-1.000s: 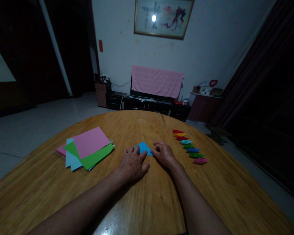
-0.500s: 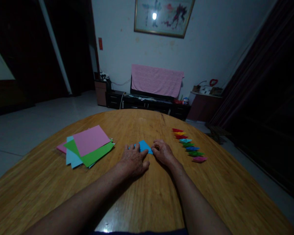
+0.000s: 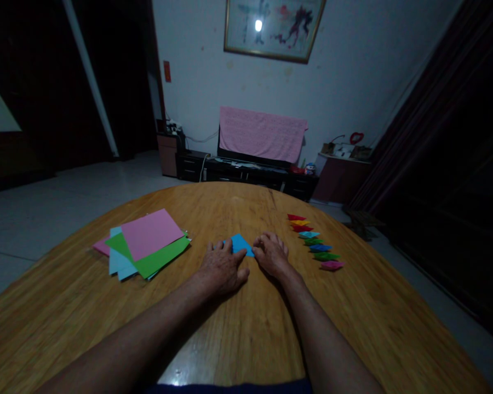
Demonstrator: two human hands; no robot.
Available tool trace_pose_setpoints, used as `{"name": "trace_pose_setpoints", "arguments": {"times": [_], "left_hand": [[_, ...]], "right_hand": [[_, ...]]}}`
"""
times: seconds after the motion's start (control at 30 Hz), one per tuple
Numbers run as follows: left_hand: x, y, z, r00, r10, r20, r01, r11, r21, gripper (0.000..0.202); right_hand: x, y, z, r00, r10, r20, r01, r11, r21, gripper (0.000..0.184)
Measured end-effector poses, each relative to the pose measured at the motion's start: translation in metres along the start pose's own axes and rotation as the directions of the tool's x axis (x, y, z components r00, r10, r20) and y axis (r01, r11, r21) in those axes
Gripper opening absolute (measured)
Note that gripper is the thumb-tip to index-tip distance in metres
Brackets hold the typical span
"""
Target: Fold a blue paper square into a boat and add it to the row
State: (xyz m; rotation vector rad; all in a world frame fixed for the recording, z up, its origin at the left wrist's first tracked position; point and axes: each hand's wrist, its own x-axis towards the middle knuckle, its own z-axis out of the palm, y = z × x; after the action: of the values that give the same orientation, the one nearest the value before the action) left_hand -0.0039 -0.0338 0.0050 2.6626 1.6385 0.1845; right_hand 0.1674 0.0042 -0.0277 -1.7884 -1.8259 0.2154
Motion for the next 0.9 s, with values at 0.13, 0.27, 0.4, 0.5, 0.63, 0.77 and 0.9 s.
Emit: {"name": "trace_pose_setpoints", "arguments": {"times": [0.13,0.27,0.4,0.5,0.63,0.77,0.9], "left_hand": [[0.000,0.000,0.000,1.000,0.002,0.002,-0.002,1.000,0.009,0.052],[0.001,0.000,0.000,1.000,-0.004,0.026,0.004,1.000,0.010,0.053],[0.002,0.000,0.000,1.000,-0.006,0.019,0.006,1.000,0.015,0.053],[0.002,-0.001,0.002,1.000,0.001,0.002,-0.001,1.000,0.023,0.053],[0.002,-0.002,0.005,1.000,0.021,-0.018,-0.021,0.999,0.026,0.055],[0.000,-0.004,0.011,0.998,0.032,-0.052,-0.030,0.999,0.021,0.056],[-0.001,-0.008,0.015,0.996,0.025,-0.084,-0.023,1.000,0.018,0.061]], "right_hand": [[0.006,0.011,-0.008,1.000,0.005,0.009,-0.006,1.000,0.029,0.011],[0.016,0.011,-0.010,0.990,0.021,-0.137,0.000,0.989,0.147,0.018],[0.019,-0.003,-0.004,0.989,0.004,-0.146,0.050,0.929,0.367,0.020],[0.014,-0.012,0.003,0.998,-0.015,-0.068,0.041,0.917,0.397,0.020],[0.007,-0.016,0.006,0.995,-0.098,-0.036,0.103,0.975,0.195,0.019],[0.004,-0.017,0.008,0.986,-0.164,-0.017,0.165,0.985,0.054,0.017],[0.002,-0.019,0.012,0.985,-0.168,-0.029,0.168,0.986,-0.002,0.016]]}}
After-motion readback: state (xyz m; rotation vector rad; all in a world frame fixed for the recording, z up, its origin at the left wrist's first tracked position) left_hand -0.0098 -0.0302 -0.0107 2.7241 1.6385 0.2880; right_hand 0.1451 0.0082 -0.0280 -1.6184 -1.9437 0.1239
